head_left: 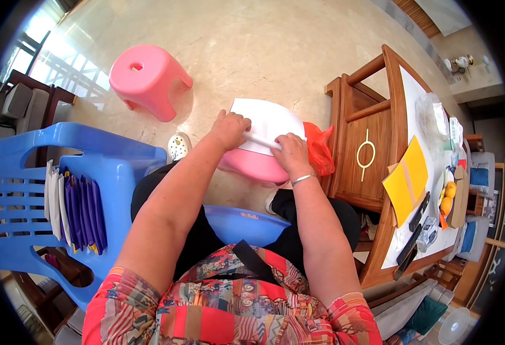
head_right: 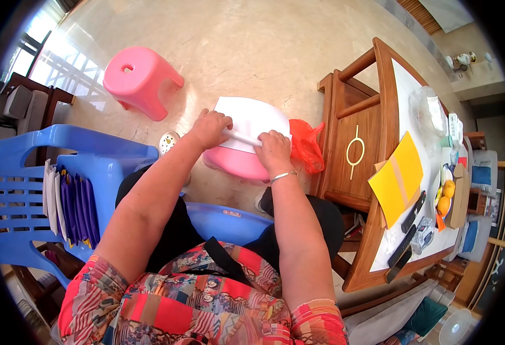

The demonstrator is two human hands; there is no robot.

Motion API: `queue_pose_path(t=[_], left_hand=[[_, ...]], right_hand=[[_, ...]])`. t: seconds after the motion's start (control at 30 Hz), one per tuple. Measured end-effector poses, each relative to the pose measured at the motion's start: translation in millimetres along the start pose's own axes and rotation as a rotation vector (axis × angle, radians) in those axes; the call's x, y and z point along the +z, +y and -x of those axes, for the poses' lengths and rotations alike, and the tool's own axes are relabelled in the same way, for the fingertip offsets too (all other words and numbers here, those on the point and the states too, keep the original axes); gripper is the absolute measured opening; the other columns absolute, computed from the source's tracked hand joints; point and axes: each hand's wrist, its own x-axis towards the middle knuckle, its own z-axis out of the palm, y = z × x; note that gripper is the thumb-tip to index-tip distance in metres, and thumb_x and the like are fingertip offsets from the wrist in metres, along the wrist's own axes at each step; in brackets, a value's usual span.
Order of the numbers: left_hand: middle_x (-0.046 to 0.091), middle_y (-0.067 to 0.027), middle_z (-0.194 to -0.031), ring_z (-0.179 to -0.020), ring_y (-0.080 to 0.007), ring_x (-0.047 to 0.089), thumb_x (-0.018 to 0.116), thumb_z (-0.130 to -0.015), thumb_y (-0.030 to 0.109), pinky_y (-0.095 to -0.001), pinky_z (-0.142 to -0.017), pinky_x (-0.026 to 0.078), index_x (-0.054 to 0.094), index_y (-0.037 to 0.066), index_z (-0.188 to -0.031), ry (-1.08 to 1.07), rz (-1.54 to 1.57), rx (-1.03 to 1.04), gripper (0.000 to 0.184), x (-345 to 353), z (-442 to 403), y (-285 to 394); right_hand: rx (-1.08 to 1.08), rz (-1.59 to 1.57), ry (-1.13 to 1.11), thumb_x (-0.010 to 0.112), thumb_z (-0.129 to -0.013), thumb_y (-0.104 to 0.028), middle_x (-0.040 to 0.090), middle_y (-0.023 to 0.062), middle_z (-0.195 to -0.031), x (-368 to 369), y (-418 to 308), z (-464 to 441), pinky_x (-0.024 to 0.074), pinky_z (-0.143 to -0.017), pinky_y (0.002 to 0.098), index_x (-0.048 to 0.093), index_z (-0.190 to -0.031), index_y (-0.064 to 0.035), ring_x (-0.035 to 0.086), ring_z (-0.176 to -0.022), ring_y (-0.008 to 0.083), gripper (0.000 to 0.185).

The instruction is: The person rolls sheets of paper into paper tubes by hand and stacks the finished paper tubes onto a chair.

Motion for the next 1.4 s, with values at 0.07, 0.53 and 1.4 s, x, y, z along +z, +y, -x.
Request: queue_pose_path(t=[0.07,0.53,1.4], left_hand=[[0.072,-0.0016,-0.103,-0.111,-0.0235,0.066,0.072,-0.086,0.022,-0.0440,-0.101,0.042,0.072,0.021,-0.101,0.041,-0.039,0.021,0.015,10.3,-1.4,-5.3],[0.074,-0.0089,-0.109,-0.103,-0.0198,0.068,0.078,-0.089,0.025,-0.0355,-0.091,0.053,0.071,0.012,-0.119,-0.270,0.726,-0.136,0.034,-104.2,1.8,-14.3],[0.068,-0.0001,-0.089,-0.076,-0.0071,0.061,0.083,-0.090,0.031,-0.0235,-0.066,0.049,0.070,0.006,-0.112,0.034,1.175,-0.090,0.035,-154.7,18.0,7.9]], right_hand=[[-0.036,0.032,-0.013,0.075,-0.085,-0.026,0.070,0.0111,-0.099,-0.8,2.5,-1.2,0.0501,-0.094,0.0448,0.074,-0.104,-0.0133,0.066,-0.106,0.0323,0.022],[0.062,-0.532,-0.350,0.059,-0.100,-0.035,0.072,0.0219,-0.111,-104.2,-1.4,-11.4,0.0533,-0.092,0.0390,0.068,-0.122,-0.0051,0.069,-0.104,0.0315,0.037],[0.037,-1.012,-0.318,0.066,-0.102,-0.032,0.073,0.0066,-0.095,-144.2,-16.9,6.2,0.0539,-0.078,0.0291,0.072,-0.113,0.0029,0.066,-0.087,0.0108,0.037]])
